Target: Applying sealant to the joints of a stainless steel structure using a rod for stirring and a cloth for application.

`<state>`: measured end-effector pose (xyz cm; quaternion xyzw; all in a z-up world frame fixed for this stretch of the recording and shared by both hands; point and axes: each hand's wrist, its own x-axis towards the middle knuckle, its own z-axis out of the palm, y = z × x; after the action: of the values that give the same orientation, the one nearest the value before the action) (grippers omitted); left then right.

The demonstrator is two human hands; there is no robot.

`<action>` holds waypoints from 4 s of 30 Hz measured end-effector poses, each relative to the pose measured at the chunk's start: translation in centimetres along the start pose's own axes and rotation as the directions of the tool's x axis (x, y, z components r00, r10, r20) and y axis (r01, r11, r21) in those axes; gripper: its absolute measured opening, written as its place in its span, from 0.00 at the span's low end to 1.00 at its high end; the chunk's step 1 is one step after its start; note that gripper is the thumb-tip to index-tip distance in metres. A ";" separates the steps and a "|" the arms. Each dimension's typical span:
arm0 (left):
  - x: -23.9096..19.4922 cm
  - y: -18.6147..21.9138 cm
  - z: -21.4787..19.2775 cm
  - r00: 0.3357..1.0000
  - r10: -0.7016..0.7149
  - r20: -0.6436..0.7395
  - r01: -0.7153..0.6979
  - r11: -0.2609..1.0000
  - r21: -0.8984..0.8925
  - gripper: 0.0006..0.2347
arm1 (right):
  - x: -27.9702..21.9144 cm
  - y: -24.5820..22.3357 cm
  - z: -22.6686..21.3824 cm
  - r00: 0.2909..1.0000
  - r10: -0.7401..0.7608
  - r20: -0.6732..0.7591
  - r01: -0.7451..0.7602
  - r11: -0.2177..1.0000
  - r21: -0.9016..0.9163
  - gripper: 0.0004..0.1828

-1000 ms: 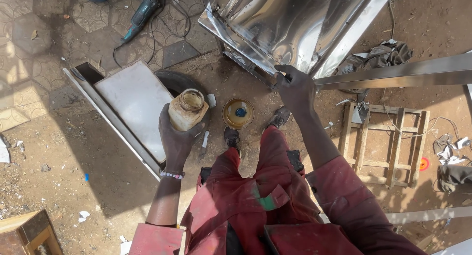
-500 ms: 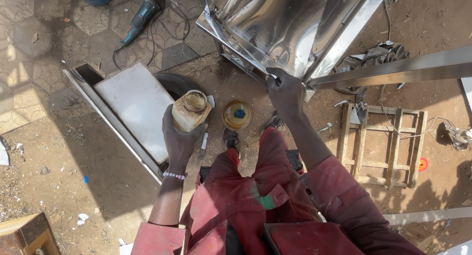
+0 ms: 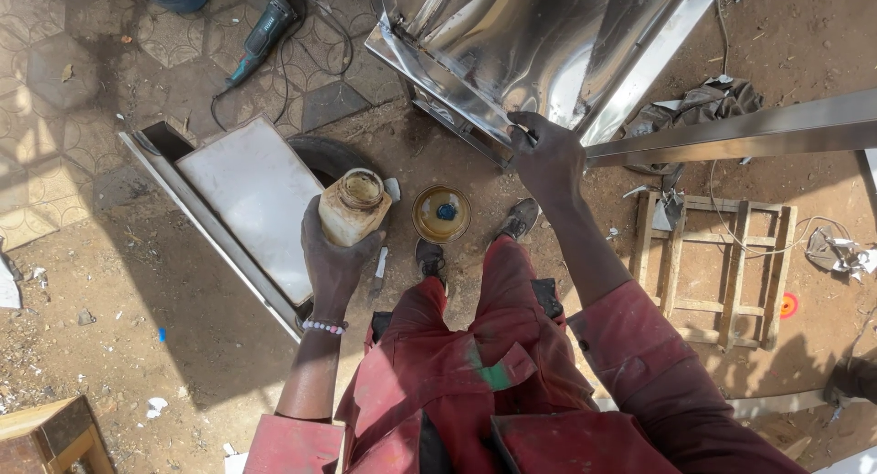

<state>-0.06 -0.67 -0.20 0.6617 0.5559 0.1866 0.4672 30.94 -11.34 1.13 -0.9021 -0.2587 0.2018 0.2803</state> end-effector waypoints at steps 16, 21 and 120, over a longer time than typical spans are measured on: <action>0.9 0.1 -0.1 0.999 0.045 -0.024 -0.045 0.999 0.012 0.45 | 4.2 1.7 -0.3 0.920 -0.392 0.026 0.380 0.869 -0.317 0.10; 0.9 0.7 -0.2 1.000 0.018 -0.025 -0.017 0.998 0.059 0.43 | 8.3 0.8 -1.5 0.826 -0.557 0.088 0.517 0.685 -0.513 0.14; 1.6 1.0 2.4 0.998 -0.057 0.038 0.055 0.998 0.034 0.46 | 0.4 -0.1 -0.2 0.984 0.157 0.086 -0.164 0.983 0.079 0.15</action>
<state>2.80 -0.15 -0.98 0.6571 0.5680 0.1512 0.4719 31.33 -11.10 1.29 -0.8984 -0.1871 0.2702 0.2913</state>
